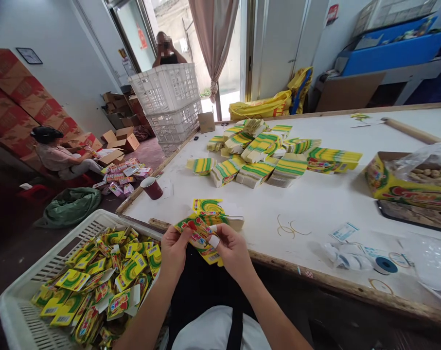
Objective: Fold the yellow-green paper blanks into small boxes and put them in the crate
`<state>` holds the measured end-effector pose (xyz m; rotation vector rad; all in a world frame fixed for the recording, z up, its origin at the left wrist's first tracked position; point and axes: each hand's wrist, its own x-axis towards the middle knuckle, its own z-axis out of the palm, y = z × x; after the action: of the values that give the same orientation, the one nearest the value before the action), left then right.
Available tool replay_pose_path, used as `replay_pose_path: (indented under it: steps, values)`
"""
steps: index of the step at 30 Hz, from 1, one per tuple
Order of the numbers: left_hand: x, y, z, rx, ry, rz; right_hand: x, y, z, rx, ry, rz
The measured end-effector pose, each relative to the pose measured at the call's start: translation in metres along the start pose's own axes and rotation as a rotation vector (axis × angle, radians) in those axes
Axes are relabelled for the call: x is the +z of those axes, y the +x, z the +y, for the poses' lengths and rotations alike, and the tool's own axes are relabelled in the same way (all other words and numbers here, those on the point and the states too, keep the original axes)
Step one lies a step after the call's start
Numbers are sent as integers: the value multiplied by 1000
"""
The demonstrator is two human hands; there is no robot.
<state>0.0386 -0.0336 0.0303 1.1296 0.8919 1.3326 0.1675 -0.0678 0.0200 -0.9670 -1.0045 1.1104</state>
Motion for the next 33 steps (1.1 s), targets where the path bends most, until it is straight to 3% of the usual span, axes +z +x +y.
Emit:
replay_pose_path:
  steps: [2,5,8,11,12,14,18,24,27,31,33]
  values:
    - [-4,4,5,-12,24,-2,-12,3,-5,-57,-168,25]
    - [-16,12,18,46,47,-67,-27,4,-11,-283,-541,47]
    - [-31,15,32,43,213,-190,-34,3,-17,-536,-863,-103]
    - [-29,7,39,-96,599,-363,-29,3,-19,-670,-952,-272]
    - [-25,3,39,-138,690,-394,-25,3,-18,-698,-941,-263]
    - [-12,-4,36,-172,773,-362,-18,0,-14,-715,-905,-117]
    - [5,-10,27,-120,819,-126,2,-18,2,-591,-756,242]
    - [1,-9,19,-32,804,-27,17,-35,9,-277,-205,185]
    - [-1,-11,18,69,839,-96,3,-18,-4,-98,-10,216]
    - [0,-16,19,180,779,-319,-13,5,-17,188,128,53]
    - [0,-18,20,210,784,-344,-12,7,-16,331,201,-17]
